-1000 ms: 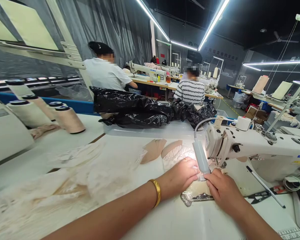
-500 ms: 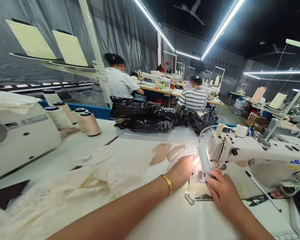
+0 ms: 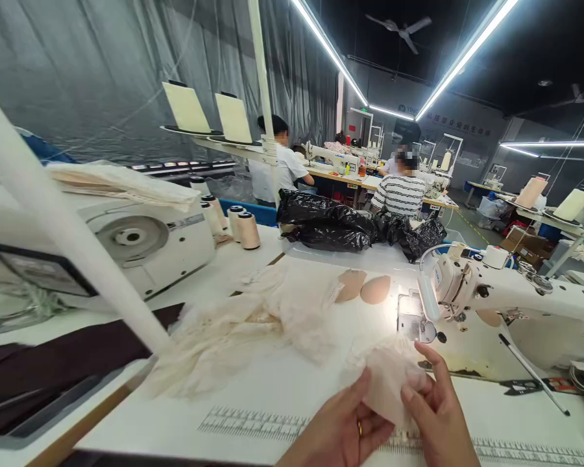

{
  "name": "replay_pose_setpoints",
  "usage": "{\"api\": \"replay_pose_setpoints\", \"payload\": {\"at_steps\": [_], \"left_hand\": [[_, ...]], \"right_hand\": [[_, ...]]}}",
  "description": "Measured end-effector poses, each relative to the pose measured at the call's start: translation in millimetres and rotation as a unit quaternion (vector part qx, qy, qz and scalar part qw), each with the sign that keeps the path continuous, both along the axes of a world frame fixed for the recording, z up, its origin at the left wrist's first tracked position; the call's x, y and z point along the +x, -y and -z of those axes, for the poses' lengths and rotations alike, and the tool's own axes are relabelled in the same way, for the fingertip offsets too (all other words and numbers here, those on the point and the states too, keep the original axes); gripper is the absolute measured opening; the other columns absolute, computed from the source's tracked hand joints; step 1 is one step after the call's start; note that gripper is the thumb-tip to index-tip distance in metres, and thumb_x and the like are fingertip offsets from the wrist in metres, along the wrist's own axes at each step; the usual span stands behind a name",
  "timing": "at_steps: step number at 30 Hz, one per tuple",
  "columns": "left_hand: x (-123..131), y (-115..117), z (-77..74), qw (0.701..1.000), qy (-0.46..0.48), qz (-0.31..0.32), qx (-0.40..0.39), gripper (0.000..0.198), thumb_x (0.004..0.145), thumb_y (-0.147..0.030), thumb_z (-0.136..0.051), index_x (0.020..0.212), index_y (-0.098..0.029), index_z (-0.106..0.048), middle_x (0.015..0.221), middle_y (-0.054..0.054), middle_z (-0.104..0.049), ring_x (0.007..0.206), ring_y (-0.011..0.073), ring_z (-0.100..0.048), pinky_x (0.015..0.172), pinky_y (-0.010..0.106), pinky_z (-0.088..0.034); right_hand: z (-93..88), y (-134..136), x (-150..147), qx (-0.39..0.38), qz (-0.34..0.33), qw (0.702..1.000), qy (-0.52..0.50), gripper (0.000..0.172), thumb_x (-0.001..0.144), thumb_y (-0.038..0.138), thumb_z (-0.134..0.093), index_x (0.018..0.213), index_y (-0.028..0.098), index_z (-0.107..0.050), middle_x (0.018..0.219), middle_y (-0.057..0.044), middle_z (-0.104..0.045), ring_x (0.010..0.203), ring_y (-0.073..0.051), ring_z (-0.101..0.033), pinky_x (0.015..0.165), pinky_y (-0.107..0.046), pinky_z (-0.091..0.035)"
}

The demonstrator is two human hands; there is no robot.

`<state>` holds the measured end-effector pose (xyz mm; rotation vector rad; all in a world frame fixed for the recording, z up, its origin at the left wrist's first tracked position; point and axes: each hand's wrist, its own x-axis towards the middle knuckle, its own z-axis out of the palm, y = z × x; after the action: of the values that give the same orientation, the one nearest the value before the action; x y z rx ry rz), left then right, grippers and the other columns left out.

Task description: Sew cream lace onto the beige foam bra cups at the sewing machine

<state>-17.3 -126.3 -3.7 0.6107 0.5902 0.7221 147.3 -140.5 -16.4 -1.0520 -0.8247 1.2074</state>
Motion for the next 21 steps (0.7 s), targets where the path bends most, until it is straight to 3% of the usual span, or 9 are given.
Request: {"api": "replay_pose_setpoints", "payload": {"at_steps": [3, 5, 10, 15, 21], "left_hand": [[4.6, -9.9, -12.2, 0.988, 0.029, -0.154, -0.007, 0.043, 0.078, -0.05, -0.085, 0.101, -0.015, -0.075, 0.113, 0.013, -0.074, 0.109, 0.0302, -0.068, 0.093, 0.036, -0.056], [7.8, -13.3, -19.8, 0.983, 0.03, -0.18, -0.006, 0.039, 0.074, -0.043, -0.09, 0.096, -0.013, -0.076, 0.107, 0.013, -0.075, 0.103, 0.0294, -0.069, 0.086, 0.033, -0.057], [15.9, -9.1, -23.0, 0.984, 0.063, -0.165, -0.022, 0.031, 0.079, -0.032, -0.087, 0.1, -0.012, -0.077, 0.109, 0.014, -0.075, 0.097, 0.027, -0.07, 0.087, 0.034, -0.058], [17.4, -6.0, -22.2, 0.986, 0.097, -0.111, -0.073, 0.031, 0.087, -0.038, -0.078, 0.101, -0.011, -0.076, 0.105, 0.016, -0.076, 0.088, 0.0311, -0.074, 0.087, 0.044, -0.059], [19.2, -3.2, -29.2, 0.989, 0.097, -0.107, -0.034, 0.029, 0.084, -0.033, -0.081, 0.099, -0.009, -0.079, 0.107, 0.017, -0.076, 0.097, 0.0317, -0.073, 0.09, 0.039, -0.058]], "right_hand": [[18.6, 24.9, -3.1, 0.006, 0.034, 0.999, 0.007, 0.093, 0.075, 0.054, -0.085, 0.151, 0.029, -0.04, 0.072, 0.004, -0.061, 0.056, -0.015, -0.057, 0.054, -0.026, -0.046], [26.6, 35.3, -2.6, 0.006, 0.049, 0.999, 0.012, 0.097, 0.077, 0.057, -0.084, 0.156, 0.029, -0.034, 0.069, 0.005, -0.058, 0.055, -0.016, -0.057, 0.053, -0.026, -0.046], [30.0, 37.8, -2.1, 0.019, 0.062, 0.998, 0.02, 0.112, 0.074, 0.061, -0.084, 0.162, 0.027, -0.023, 0.072, 0.003, -0.06, 0.057, -0.018, -0.057, 0.055, -0.029, -0.047], [31.4, 36.7, -4.1, 0.012, 0.097, 0.995, 0.019, 0.108, 0.072, 0.059, -0.087, 0.157, 0.027, -0.029, 0.072, 0.003, -0.06, 0.055, -0.017, -0.054, 0.052, -0.026, -0.043], [32.5, 40.9, -0.5, 0.011, 0.088, 0.996, 0.021, 0.104, 0.075, 0.057, -0.085, 0.159, 0.027, -0.031, 0.078, -0.001, -0.065, 0.059, -0.019, -0.059, 0.055, -0.029, -0.049]]}}
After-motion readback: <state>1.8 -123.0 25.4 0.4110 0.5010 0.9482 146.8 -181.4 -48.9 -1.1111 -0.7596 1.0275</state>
